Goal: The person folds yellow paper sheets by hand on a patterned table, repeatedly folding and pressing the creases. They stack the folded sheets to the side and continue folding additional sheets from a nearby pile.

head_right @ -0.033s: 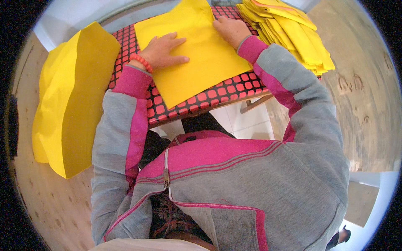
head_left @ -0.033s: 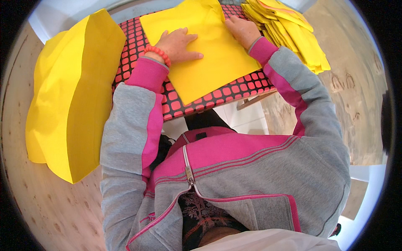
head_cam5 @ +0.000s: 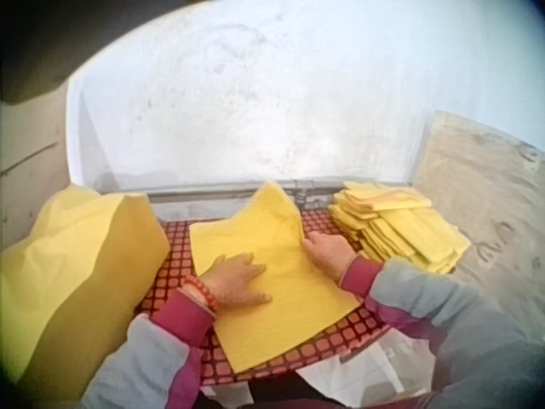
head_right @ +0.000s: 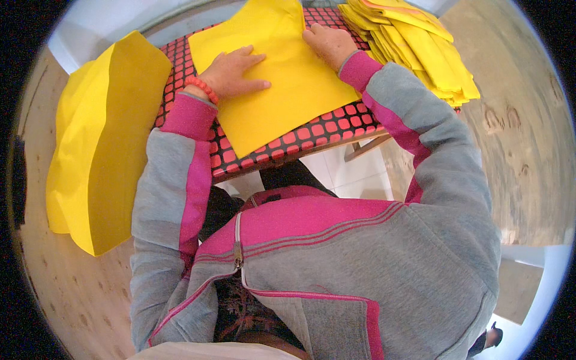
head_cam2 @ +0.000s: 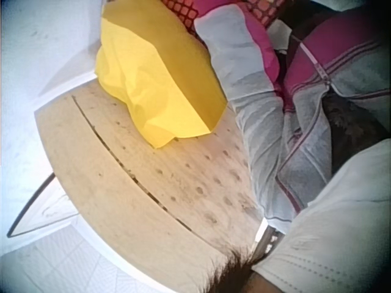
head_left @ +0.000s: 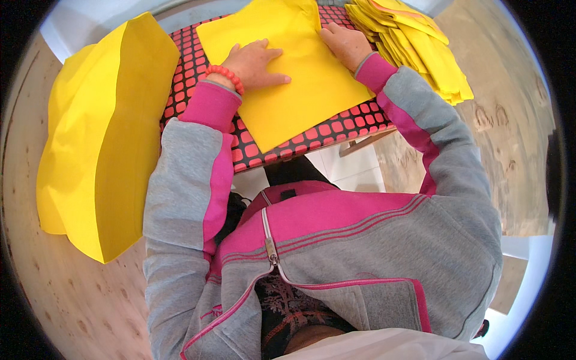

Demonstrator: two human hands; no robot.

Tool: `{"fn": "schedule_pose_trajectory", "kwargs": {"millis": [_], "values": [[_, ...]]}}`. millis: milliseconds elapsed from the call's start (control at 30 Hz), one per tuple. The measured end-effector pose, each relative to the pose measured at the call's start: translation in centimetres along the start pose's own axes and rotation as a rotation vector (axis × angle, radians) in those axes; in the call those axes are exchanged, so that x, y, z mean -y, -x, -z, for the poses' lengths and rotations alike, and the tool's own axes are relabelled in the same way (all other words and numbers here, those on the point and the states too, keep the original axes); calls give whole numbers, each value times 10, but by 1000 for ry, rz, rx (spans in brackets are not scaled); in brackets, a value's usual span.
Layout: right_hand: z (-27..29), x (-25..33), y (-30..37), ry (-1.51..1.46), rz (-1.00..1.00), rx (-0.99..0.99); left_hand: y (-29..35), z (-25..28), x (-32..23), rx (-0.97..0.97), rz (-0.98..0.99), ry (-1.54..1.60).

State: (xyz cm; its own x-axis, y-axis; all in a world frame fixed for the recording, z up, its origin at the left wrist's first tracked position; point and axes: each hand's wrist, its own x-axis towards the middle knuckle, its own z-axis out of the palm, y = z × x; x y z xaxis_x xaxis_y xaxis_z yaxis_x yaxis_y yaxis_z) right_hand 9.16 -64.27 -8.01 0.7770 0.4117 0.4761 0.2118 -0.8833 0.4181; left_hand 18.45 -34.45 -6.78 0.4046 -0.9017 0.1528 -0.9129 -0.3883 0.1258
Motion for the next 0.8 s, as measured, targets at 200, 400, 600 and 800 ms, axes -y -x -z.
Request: {"fn": "schedule_pose_trajectory", "kwargs": {"millis": [200,400,600,800], "values": [[-18,-45,-16,-802,-830,490,0,7,0,111,46,50],[-34,-74,-52,-1535,-1114,718,0,8,1,100,17,108],[-52,-65,-83,-1635,-1230,620,3,9,-1,85,5,81],[-54,-51,-93,-328,-398,438,4,13,-2,98,17,85]]}}
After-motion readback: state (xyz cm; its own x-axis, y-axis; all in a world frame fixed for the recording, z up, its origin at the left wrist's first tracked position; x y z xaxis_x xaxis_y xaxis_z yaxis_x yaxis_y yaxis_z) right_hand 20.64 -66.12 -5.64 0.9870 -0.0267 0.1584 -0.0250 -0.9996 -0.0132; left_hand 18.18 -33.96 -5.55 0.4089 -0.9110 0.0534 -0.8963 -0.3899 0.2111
